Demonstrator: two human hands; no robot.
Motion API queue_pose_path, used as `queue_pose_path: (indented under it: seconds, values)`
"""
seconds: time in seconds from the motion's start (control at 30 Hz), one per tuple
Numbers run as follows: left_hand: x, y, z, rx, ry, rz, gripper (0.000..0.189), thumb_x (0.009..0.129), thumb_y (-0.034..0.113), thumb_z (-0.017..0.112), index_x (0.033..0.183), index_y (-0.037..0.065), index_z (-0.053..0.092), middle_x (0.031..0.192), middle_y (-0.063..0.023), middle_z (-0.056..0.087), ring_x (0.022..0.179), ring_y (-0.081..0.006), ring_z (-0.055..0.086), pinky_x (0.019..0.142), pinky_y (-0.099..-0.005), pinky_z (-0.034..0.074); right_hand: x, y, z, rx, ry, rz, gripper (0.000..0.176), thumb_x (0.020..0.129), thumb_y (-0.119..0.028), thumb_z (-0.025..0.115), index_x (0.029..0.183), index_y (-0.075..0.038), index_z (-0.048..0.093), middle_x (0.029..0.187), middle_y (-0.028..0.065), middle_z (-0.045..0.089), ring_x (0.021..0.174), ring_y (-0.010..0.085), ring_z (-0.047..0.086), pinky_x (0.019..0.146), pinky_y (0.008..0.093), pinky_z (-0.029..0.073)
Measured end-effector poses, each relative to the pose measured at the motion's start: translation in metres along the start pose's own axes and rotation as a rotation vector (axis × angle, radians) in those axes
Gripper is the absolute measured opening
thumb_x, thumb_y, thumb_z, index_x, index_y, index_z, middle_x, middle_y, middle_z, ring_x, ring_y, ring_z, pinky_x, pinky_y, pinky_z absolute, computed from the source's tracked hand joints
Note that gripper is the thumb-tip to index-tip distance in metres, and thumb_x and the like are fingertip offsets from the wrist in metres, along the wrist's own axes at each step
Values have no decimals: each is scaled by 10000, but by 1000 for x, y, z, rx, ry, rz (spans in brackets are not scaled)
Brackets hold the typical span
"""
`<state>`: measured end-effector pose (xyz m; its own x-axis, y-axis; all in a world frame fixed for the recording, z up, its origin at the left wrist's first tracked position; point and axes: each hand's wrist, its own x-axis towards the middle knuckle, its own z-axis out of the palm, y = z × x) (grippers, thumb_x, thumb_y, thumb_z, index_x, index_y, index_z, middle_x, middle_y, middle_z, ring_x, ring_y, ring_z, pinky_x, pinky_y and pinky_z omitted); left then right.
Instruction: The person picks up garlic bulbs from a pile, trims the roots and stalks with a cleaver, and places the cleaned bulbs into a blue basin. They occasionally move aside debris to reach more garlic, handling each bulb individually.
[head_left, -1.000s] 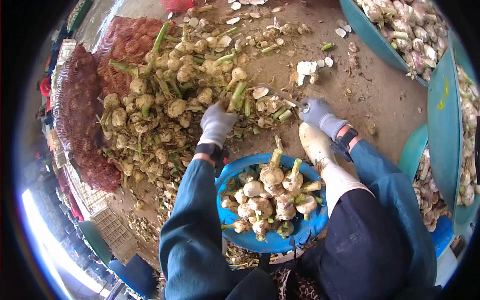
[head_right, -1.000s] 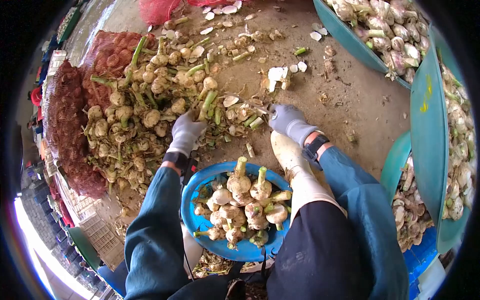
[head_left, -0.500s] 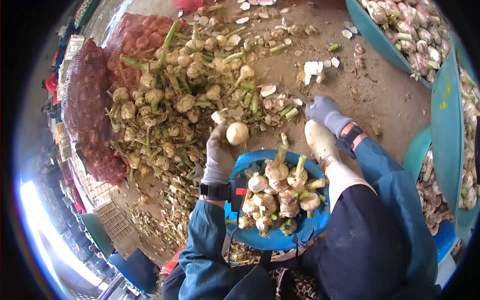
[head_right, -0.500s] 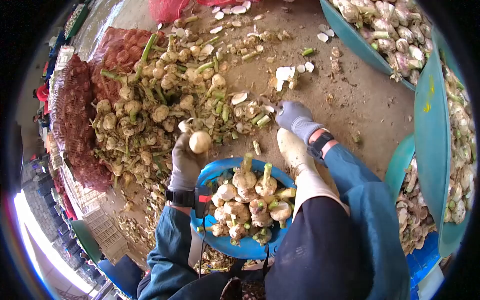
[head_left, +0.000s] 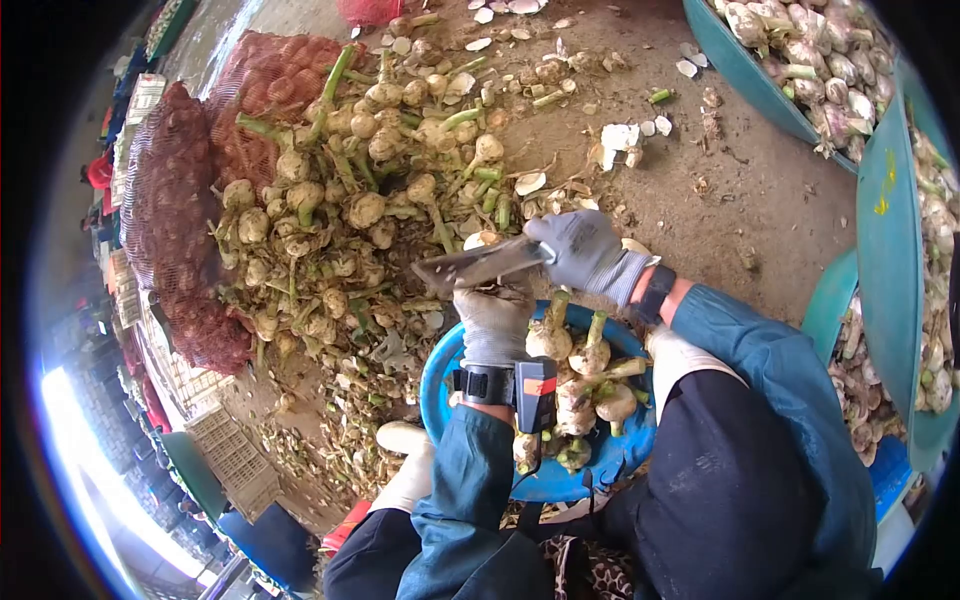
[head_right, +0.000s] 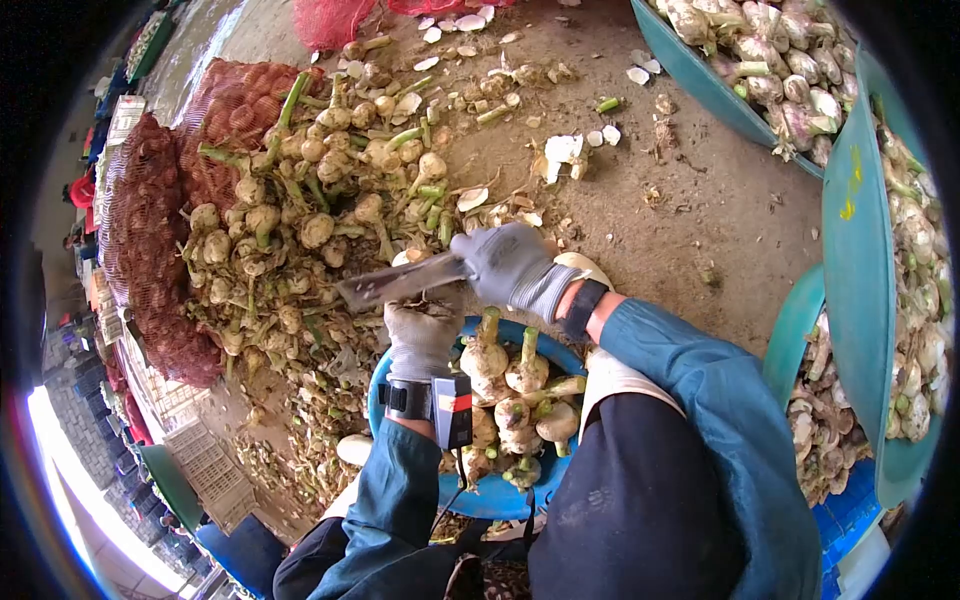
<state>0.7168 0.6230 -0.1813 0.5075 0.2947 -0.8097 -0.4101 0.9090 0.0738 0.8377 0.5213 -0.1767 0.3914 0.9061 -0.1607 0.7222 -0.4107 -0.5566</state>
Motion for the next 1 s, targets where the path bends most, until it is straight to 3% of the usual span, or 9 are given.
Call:
queue_pose_path:
  seconds: [0.07,0.17,0.3,0.33,0.43,0.5,0.67,0.77,1.0]
  values:
    - [-20,-9,13,641,-80,327,303,793,307,411,916,49,513,794,-78,547,563,-103,490,401,-196,386,-1,22,9,64,-12,136,169,724,-197,495,865,-109,529,764,103,594,729,279,587,629,393,456]
    - [-69,1,50,404,-193,-54,346,813,373,381,854,65,534,782,-61,538,571,-107,482,408,-196,376,-13,71,23,82,-52,661,252,713,-235,508,938,-154,586,856,136,605,807,302,579,704,400,456]
    - [-79,41,66,1856,-631,-382,409,772,330,597,1023,12,540,891,-49,572,847,-136,527,741,-271,427,-24,85,8,217,30,713,271,702,-285,528,917,-139,603,860,119,611,814,284,581,724,372,458]
    - [-43,62,43,2153,-672,-2,400,773,334,600,1032,33,547,866,-44,585,802,-115,521,707,-265,434,-28,82,8,276,-21,715,284,698,-293,530,920,-132,603,859,114,614,816,282,582,725,369,459]
    - [45,98,40,2370,275,601,669,687,516,576,1045,-45,513,925,-201,588,906,-318,556,771,-339,439,-16,74,8,457,-90,757,302,676,-276,565,906,-84,600,740,97,625,682,225,606,640,326,479]
    - [73,85,61,2512,556,408,711,649,546,566,1052,-38,516,1010,-242,544,972,-333,523,810,-363,421,-8,62,4,630,-184,767,309,656,-264,605,867,-38,595,632,65,609,514,155,581,538,283,477]
    - [97,88,36,2219,509,312,594,676,424,594,1085,-1,517,998,-171,576,908,-281,567,771,-317,441,-3,67,1,586,-217,808,286,651,-284,622,814,-51,594,604,40,592,514,134,568,503,271,460]
    - [55,52,27,1910,29,620,394,732,65,603,1092,-39,483,957,-88,585,834,-124,548,713,-213,441,5,57,0,573,-220,733,290,673,-305,587,859,-82,594,586,31,580,510,141,563,516,271,463]
    - [21,29,30,1706,-251,506,426,609,18,680,1007,-4,529,912,-40,598,819,-120,557,737,-240,435,4,4,-14,211,-229,433,260,722,-245,493,945,-145,578,902,97,606,857,239,576,769,338,446]
